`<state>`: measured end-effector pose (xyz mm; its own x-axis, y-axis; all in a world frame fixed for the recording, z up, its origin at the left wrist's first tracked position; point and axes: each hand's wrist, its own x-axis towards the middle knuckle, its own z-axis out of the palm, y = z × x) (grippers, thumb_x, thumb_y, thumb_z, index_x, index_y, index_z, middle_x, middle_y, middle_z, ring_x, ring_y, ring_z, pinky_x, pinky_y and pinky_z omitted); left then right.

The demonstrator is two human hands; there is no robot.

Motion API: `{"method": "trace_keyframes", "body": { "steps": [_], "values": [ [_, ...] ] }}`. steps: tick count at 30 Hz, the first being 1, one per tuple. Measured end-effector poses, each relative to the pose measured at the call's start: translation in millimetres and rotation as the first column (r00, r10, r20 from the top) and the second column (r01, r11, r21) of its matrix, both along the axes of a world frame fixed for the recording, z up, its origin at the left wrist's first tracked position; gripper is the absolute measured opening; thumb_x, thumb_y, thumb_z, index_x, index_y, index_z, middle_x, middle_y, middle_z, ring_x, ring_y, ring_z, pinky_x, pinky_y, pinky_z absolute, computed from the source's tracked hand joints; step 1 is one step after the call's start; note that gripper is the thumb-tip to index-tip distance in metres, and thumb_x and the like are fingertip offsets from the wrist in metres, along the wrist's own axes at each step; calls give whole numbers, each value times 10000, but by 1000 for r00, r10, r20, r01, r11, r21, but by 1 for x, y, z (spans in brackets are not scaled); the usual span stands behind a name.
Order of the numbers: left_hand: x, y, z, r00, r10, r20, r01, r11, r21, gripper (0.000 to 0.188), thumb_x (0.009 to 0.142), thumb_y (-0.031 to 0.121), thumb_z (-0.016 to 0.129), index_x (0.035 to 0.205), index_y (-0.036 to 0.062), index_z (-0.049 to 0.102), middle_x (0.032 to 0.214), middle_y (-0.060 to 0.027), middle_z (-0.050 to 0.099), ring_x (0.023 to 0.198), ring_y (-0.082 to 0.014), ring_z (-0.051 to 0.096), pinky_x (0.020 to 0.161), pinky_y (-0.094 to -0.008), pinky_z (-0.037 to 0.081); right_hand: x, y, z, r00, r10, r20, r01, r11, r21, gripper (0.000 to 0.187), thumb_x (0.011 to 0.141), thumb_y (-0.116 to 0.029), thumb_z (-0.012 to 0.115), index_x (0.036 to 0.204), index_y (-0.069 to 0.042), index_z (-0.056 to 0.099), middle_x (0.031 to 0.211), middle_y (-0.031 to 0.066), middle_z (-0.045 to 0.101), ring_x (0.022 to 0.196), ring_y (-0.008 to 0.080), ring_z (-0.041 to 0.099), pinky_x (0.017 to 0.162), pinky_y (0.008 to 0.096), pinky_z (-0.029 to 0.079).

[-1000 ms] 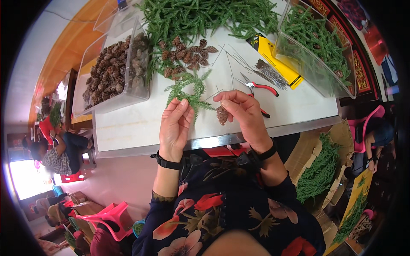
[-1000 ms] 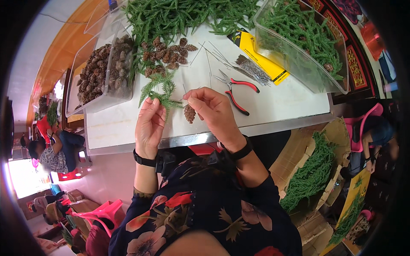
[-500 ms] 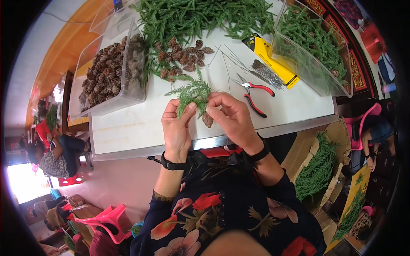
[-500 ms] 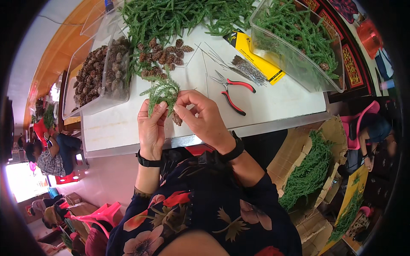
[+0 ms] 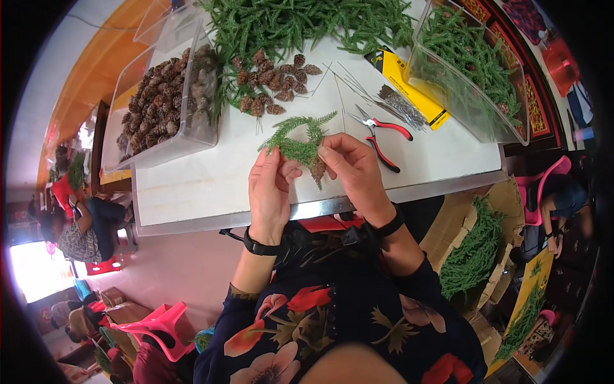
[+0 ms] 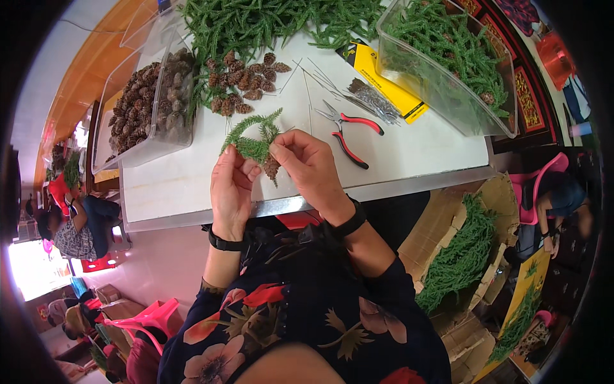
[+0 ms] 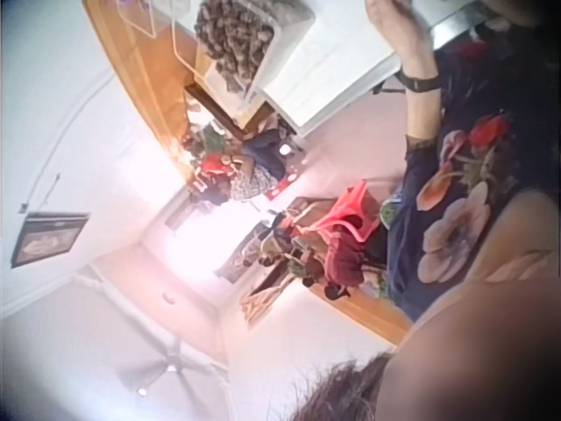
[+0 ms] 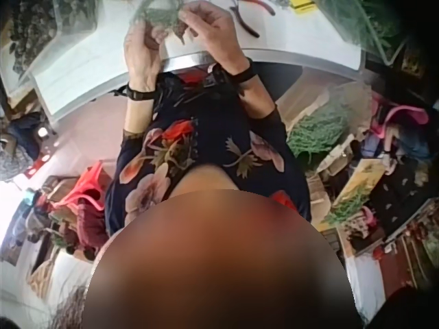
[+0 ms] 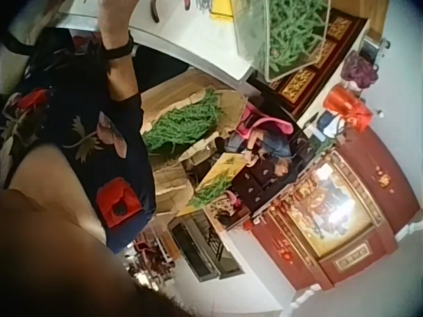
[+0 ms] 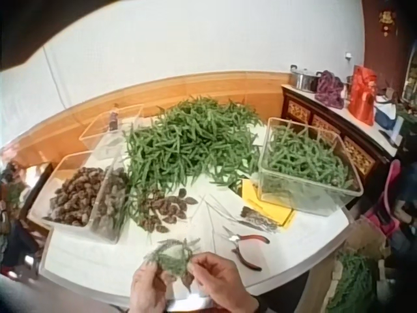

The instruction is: Wrapping wire around herb sprigs and small dried objects to create decorative bundles.

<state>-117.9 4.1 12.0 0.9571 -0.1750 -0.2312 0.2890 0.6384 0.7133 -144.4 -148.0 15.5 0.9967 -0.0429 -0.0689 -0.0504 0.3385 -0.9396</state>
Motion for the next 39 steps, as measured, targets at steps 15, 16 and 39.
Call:
{"method": "trace_keyframes", "body": {
  "steps": [15,16,39],
  "values": [
    [5,8,-7,998,58,-11,-55,982,179,95,932,88,554,996,37,601,895,-27,651,775,-114,641,648,-194,498,-3,-14,-3,992,-127,3,127,991,-29,133,910,-135,547,916,-21,616,916,18,642,683,41,518,609,198,397],
    [5,9,-8,998,58,-17,-54,982,179,93,932,86,554,994,37,601,897,-27,651,776,-115,642,646,-191,498,-3,-15,-3,992,-122,6,123,992,-35,135,910,-137,547,915,-20,615,911,18,640,685,42,523,610,199,398],
    [-4,11,-12,904,44,425,-301,771,561,159,841,29,668,997,4,656,853,-12,607,772,-64,532,675,-197,428,-12,-2,12,985,-126,121,130,991,-23,100,894,-93,563,917,-7,610,913,35,626,695,42,520,624,202,408]
  ]
}}
